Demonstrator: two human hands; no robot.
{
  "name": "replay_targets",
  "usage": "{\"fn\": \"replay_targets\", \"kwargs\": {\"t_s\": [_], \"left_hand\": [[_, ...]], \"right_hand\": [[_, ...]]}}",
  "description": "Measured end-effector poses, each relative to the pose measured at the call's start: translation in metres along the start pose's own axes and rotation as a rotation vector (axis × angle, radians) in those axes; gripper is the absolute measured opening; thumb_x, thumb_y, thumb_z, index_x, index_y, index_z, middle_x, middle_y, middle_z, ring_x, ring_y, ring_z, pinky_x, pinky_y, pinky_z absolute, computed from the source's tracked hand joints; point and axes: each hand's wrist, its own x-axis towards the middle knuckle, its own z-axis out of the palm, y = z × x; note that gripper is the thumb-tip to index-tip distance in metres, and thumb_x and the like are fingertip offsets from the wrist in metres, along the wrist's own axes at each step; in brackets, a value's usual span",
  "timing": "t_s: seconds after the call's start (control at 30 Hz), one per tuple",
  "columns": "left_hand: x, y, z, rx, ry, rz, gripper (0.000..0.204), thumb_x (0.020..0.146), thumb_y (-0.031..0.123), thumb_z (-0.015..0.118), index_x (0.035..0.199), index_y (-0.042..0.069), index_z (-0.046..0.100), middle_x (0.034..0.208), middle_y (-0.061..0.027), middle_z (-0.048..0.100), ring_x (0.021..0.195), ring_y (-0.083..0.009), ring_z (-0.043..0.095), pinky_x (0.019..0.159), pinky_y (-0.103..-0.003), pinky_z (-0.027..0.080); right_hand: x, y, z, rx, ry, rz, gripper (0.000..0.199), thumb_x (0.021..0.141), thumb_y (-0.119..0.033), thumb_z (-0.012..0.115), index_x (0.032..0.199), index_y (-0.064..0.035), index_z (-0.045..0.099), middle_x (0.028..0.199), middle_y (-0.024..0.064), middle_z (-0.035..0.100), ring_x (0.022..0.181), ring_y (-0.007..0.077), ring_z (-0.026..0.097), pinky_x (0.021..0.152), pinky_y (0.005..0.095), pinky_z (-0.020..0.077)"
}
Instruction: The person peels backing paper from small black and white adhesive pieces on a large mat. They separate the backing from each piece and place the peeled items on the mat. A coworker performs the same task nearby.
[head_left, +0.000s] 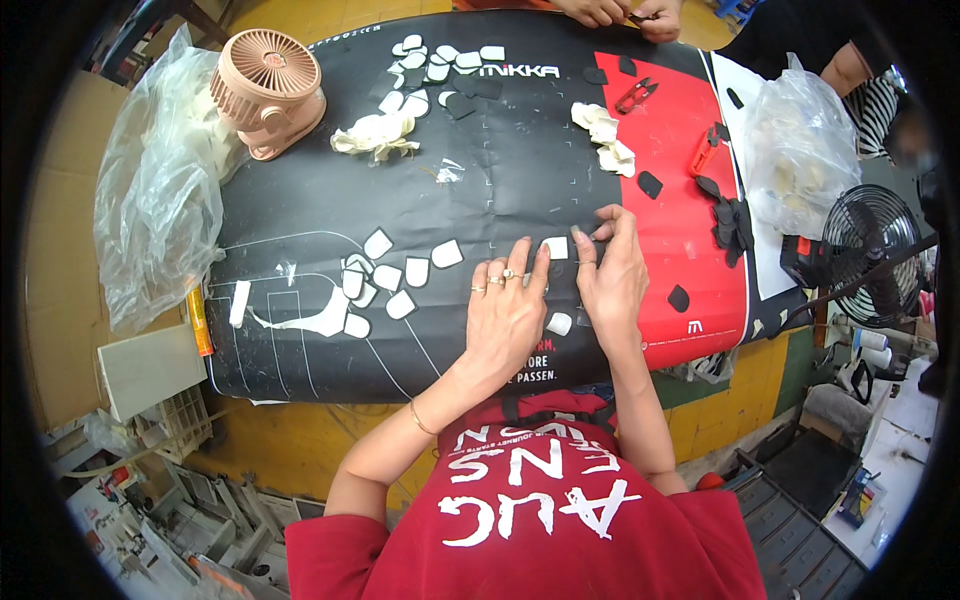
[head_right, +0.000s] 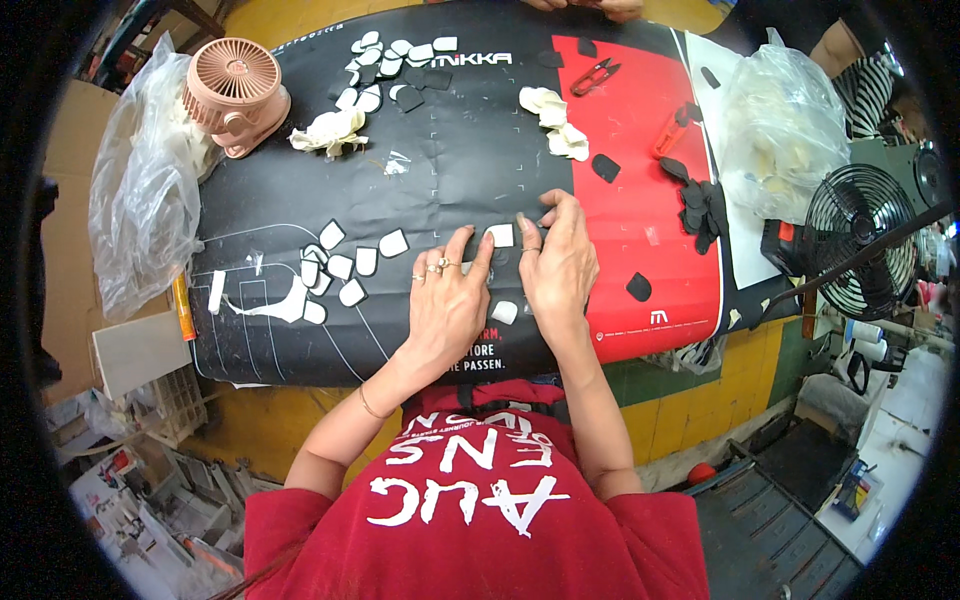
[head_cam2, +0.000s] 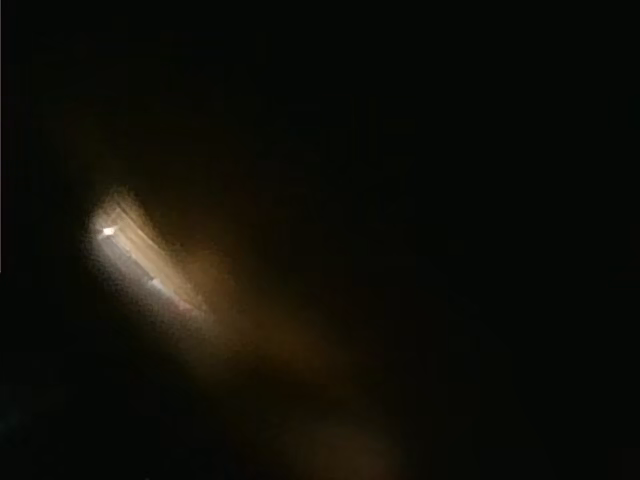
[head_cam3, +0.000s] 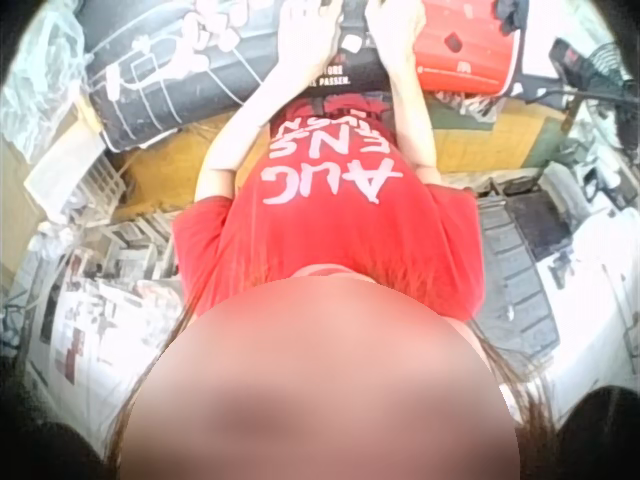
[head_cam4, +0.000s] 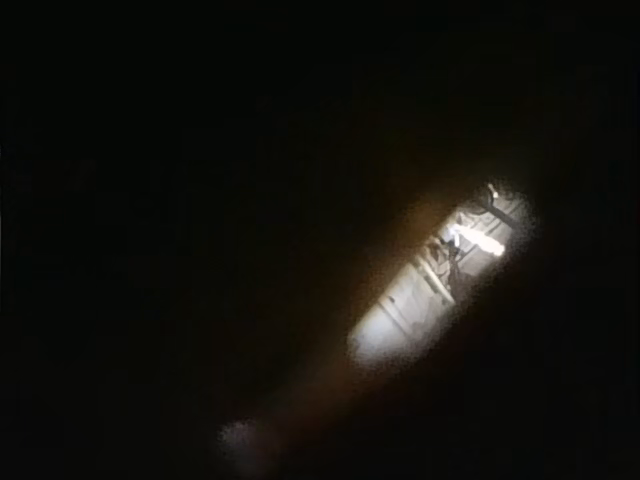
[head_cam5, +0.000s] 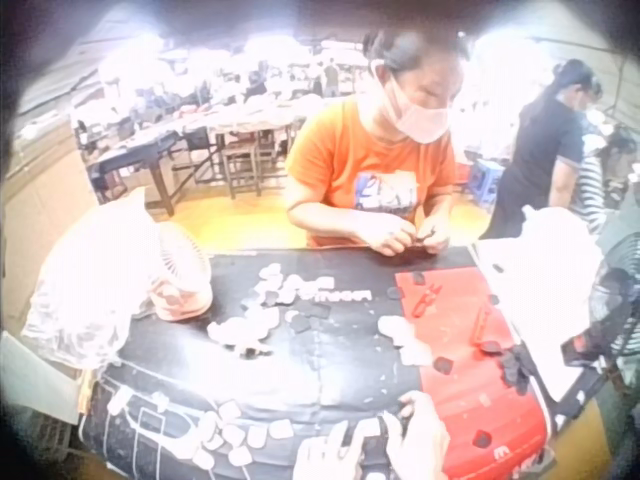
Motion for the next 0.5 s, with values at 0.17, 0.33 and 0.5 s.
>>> {"fn": "replay_targets", "kwargs": {"t_s": [0.17, 0.33, 0.5], "left_hand": [[-0.001, -0.001, 0.002, -0.018, 0.011, 0.006, 0.056, 0.08, 0.011, 0.066, 0.135, 0.002, 0.057, 0.136, -0.016, 0.052, 0.108, -0.0305, 0.055, 0.101, -0.046, 0.04], [0.001, -0.002, -0.002, -0.049, 0.024, 0.016, 0.052, 0.082, 0.01, 0.066, 0.134, 0.005, 0.059, 0.135, -0.0162, 0.051, 0.107, -0.0324, 0.054, 0.098, -0.046, 0.04], [0.005, -0.017, -0.017, -0.286, -0.039, -0.007, 0.044, 0.086, 0.01, 0.064, 0.13, 0.007, 0.061, 0.134, -0.0159, 0.051, 0.11, -0.0322, 0.055, 0.099, -0.046, 0.04]], "right_hand": [[0.001, -0.001, 0.003, -0.131, 0.048, -0.177, 0.029, 0.092, -0.03, 0.071, 0.109, -0.0091, 0.061, 0.088, 0.0092, 0.062, 0.079, 0.0312, 0.064, 0.066, 0.0436, 0.0487], [0.006, 0.002, 0.001, -0.027, 0.013, -0.022, 0.019, 0.092, -0.023, 0.071, 0.094, -0.0045, 0.067, 0.08, 0.0077, 0.062, 0.07, 0.0241, 0.061, 0.064, 0.0387, 0.0474], [0.007, 0.004, -0.015, 0.058, -0.105, 0.029, 0.019, 0.093, -0.025, 0.069, 0.101, -0.0075, 0.068, 0.088, 0.0096, 0.066, 0.074, 0.029, 0.066, 0.064, 0.0429, 0.0491]]}}
